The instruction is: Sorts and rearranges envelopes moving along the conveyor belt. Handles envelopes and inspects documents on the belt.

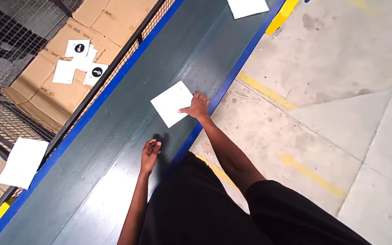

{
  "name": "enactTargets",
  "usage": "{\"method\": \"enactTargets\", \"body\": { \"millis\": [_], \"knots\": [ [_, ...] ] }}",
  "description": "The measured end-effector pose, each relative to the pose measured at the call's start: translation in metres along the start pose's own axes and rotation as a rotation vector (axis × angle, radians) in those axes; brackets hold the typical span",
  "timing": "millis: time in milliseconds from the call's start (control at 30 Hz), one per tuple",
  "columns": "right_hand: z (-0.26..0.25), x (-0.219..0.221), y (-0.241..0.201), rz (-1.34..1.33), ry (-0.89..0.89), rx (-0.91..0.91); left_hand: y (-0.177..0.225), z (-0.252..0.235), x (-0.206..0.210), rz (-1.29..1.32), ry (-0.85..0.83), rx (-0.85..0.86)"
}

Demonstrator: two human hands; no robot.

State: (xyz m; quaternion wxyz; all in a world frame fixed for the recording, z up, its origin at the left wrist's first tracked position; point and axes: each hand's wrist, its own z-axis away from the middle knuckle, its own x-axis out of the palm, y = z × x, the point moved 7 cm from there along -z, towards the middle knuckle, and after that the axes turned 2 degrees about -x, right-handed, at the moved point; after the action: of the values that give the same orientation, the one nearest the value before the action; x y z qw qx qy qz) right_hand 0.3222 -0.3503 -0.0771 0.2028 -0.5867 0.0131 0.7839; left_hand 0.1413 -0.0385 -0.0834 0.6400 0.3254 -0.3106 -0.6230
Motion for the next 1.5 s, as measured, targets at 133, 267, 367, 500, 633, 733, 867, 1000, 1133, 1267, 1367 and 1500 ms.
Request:
{"method": "enactTargets", "body": {
  "millis": [133,267,367,500,633,733,867,1000,1133,1267,1367,1500],
  "knots": [
    [0.042,0.028,-0.025,-0.359,-0.193,-0.21,0.007,-0.003,-0.003,-0.085,0.025,0.003],
    [0.118,0.031,-0.068,-0.885,-0.49,-0.284,0.013,0.014,-0.036,-0.056,0.224,-0.028],
    [0.149,0.033,-0.085,-1.091,-0.643,-0.335,0.022,0.026,-0.051,0.311,0.167,-0.073],
    [0.159,0.047,-0.096,-1.026,-0.69,-0.358,0.035,0.036,-0.079,0.467,0.1,-0.084],
    [0.143,0.032,-0.099,-0.989,-0.612,-0.376,0.104,0.01,-0.144,0.466,0.309,0.27],
    [0.118,0.017,-0.107,-0.944,-0.53,-0.448,0.158,-0.041,-0.185,0.555,0.101,0.457],
    [0.078,-0.002,-0.094,-0.828,-0.241,-0.547,0.131,-0.063,-0.17,0.428,0.181,0.234],
    [0.026,-0.023,-0.03,-0.65,0.056,-0.374,0.064,-0.036,-0.092,0.287,0.07,0.056],
    [-0.038,-0.048,0.029,-0.44,0.187,-0.215,0.011,-0.001,-0.056,0.194,-0.02,-0.026],
    [-0.083,-0.04,0.044,-0.17,0.18,-0.219,0.0,0.013,-0.056,0.189,0.009,-0.039],
    [-0.072,-0.016,0.019,-0.041,0.133,-0.34,0.005,0.017,-0.051,0.191,0.033,-0.019],
    [0.001,0.009,-0.03,0.021,0.318,-0.596,0.001,0.015,-0.037,0.232,0.04,-0.048]
  ]
}}
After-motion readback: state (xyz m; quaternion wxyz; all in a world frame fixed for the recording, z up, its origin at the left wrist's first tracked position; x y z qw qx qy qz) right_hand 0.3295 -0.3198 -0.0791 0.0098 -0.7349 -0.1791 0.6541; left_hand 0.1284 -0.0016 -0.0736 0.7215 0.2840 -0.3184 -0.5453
